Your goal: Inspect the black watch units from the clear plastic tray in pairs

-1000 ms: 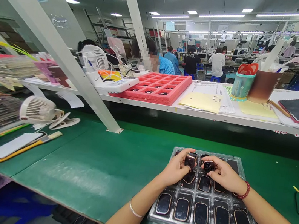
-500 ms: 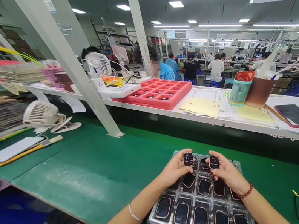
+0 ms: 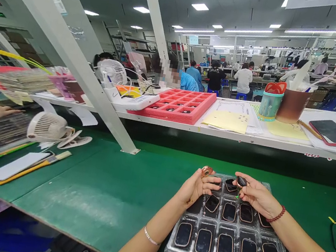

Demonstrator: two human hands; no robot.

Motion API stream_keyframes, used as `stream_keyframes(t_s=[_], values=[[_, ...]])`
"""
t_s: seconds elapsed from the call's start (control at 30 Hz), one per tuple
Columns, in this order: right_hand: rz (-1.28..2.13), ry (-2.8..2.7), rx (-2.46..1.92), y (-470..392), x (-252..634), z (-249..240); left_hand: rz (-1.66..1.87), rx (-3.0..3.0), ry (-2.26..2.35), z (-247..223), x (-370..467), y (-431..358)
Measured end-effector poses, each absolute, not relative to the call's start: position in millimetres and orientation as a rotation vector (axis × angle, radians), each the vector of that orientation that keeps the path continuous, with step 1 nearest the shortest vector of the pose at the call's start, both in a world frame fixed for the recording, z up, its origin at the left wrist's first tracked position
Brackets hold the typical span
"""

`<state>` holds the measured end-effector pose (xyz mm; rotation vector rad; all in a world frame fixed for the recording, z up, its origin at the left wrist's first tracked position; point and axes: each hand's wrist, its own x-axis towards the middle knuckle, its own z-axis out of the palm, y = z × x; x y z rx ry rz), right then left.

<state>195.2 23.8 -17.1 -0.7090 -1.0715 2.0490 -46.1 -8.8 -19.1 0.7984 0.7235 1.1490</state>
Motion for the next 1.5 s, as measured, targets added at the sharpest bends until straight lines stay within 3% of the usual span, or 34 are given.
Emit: stream_keyframes(t_s=[0.27, 0.43, 0.93, 1.5], values=[[2.398, -1.047, -0.598, 29, 201, -19, 1.064, 0.822, 0.673, -19, -47, -10], [2.431, -1.057, -0.539, 31, 203, -20, 1.054, 0.814, 0.664, -17, -47, -11], [1.578, -1.687, -0.750, 13, 183, -19, 0.984, 1.294, 0.921, -16, -33, -22], [1.451, -1.866, -0.797, 9, 184, -20, 0.982, 1.308, 0.942, -13, -32, -25]])
